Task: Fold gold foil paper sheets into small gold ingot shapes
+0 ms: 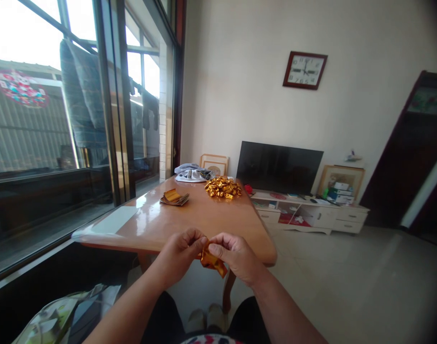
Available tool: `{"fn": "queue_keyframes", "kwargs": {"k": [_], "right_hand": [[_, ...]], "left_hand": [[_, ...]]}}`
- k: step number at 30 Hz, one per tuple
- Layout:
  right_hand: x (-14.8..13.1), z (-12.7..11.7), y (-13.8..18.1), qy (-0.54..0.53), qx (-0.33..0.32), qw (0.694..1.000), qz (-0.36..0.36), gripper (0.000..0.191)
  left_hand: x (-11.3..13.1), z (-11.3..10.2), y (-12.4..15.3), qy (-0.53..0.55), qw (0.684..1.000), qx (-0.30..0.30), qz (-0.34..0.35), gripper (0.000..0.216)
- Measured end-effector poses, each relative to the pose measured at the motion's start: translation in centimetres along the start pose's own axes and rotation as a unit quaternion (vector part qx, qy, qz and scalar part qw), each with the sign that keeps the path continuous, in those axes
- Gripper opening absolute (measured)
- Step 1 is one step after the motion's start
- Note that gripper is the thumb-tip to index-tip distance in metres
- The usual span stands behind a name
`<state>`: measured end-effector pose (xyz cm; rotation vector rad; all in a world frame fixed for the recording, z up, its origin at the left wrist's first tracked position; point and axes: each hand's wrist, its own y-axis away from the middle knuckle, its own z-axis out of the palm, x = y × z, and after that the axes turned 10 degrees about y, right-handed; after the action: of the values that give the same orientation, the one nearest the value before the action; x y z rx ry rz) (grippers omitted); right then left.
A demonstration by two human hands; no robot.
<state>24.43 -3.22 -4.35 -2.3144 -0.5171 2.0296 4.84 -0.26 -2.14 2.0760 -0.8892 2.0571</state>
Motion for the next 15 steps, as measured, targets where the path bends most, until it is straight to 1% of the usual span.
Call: {"fn": "queue_keyframes", "kwargs": {"k": [2,5,7,10,13,15], "right_hand": [[-0.2,0.2,-0.1,0.023,0.019,0.999,-0.012,0.037],[-0.1,0.4,-0.1,0.045,0.039,0.998,-0.036,0.033],[0.1,0.5,0.0,0.035,0.047,0.997,-0.049,0.031],[0.5,0.5,0.1,0.009,0.058,0.997,-0.058,0.031],[0.9,0.5,0.2,0.001,0.074,0.995,-0.068,0.031],[1.1,0.6,0.2,0.008,0.086,0.994,-0.071,0.031]], "left_hand": [[0.3,0.2,0.1,-0.022,1.000,-0.004,0.006,0.033],[0.5,0.4,0.1,0.004,1.000,-0.014,-0.003,0.034],[0.6,0.4,0.2,0.020,1.000,-0.007,-0.006,0.036],[0.9,0.4,0.3,0.023,1.000,0.008,0.006,0.038],[1.3,0.4,0.5,0.027,0.999,0.009,0.021,0.038],[1.3,0.5,0.6,0.036,0.999,0.004,0.018,0.036]]}}
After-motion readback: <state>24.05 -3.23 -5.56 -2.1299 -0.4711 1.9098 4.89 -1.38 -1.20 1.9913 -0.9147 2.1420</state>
